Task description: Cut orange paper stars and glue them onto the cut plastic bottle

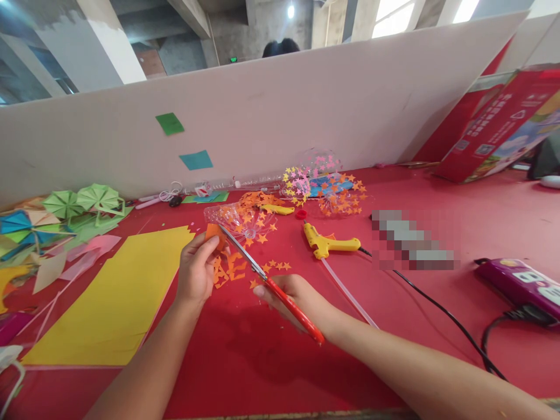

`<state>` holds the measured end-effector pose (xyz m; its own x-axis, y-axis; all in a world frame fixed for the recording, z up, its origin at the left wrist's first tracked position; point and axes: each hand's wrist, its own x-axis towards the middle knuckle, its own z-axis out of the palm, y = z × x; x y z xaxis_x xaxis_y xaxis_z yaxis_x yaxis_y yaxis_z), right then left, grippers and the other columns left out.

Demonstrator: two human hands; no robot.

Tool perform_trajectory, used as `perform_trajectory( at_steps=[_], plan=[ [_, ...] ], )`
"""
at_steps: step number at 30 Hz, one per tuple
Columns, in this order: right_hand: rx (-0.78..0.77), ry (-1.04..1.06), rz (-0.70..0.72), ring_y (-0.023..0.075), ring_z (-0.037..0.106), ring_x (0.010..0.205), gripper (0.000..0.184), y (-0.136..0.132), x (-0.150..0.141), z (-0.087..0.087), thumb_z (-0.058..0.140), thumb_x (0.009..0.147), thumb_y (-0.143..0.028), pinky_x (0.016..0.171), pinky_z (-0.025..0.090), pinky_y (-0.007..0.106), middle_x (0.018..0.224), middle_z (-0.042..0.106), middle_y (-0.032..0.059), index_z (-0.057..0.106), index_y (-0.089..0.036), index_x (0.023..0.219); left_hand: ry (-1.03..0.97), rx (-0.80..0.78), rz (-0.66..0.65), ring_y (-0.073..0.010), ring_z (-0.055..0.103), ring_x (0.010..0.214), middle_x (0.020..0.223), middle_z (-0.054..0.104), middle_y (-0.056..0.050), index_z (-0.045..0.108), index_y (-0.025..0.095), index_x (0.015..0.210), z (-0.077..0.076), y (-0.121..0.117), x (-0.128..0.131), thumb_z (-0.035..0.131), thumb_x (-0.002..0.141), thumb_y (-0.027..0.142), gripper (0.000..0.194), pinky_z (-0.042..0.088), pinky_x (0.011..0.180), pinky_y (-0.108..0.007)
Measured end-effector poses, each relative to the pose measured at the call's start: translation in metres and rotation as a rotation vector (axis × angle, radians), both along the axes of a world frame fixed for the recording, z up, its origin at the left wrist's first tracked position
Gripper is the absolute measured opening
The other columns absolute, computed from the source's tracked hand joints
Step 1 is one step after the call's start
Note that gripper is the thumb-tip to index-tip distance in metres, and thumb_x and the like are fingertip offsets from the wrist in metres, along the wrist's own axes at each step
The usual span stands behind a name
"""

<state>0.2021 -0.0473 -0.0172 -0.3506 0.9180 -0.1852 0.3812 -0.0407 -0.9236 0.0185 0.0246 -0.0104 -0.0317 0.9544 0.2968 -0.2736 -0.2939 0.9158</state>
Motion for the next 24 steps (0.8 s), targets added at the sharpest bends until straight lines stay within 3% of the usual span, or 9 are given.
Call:
perform_trajectory(
  at_steps=[8, 17, 21, 24],
  plan=[
    [0.006, -0.02, 0.015, 0.0075, 0.031, 0.04, 0.053, 0.0016, -0.0005, -0.0006, 0.05, 0.08, -0.068, 0.038, 0.024, 0.021, 0.045, 0.034, -0.0076, 0.039, -0.021, 0.059, -0.111, -0.038, 0.02, -0.0075, 0.053, 0.056, 0.062, 0.059, 0.002, 0.064, 0.017, 0.067, 0.0043, 0.0046, -0.0017, 0.066, 0.073, 0.024, 0.009, 0.044, 0.056, -0.019],
    [-0.006, 0.006, 0.098, 0.0075, 0.035, 0.042, 0.047, 0.0015, 0.0046, -0.0025, 0.05, 0.085, -0.062, 0.04, 0.026, 0.02, 0.049, 0.039, -0.007, 0.046, -0.019, 0.067, 0.042, 0.044, 0.107, -0.0072, 0.051, 0.05, 0.058, 0.053, 0.004, 0.058, 0.018, 0.065, 0.0063, 0.0029, -0.0025, 0.062, 0.075, 0.026, 0.014, 0.042, 0.048, -0.018],
    [0.001, 0.009, 0.108, 0.0078, 0.035, 0.043, 0.047, 0.0018, 0.0039, 0.0003, 0.051, 0.084, -0.063, 0.042, 0.027, 0.02, 0.05, 0.039, -0.0072, 0.045, -0.019, 0.066, 0.08, -0.008, 0.1, -0.0042, 0.038, 0.036, 0.053, 0.051, 0.005, 0.055, 0.018, 0.065, 0.0071, 0.0007, -0.0036, 0.061, 0.076, 0.031, 0.018, 0.028, 0.034, -0.017],
    [0.008, 0.002, 0.103, 0.0078, 0.036, 0.044, 0.048, 0.0024, 0.0033, 0.0016, 0.051, 0.083, -0.064, 0.042, 0.026, 0.021, 0.051, 0.039, -0.0069, 0.043, -0.02, 0.065, 0.071, -0.025, 0.122, -0.0034, 0.032, 0.036, 0.047, 0.044, 0.007, 0.053, 0.019, 0.063, 0.0088, -0.0003, -0.0035, 0.063, 0.074, 0.03, 0.019, 0.022, 0.034, -0.015]
  ],
)
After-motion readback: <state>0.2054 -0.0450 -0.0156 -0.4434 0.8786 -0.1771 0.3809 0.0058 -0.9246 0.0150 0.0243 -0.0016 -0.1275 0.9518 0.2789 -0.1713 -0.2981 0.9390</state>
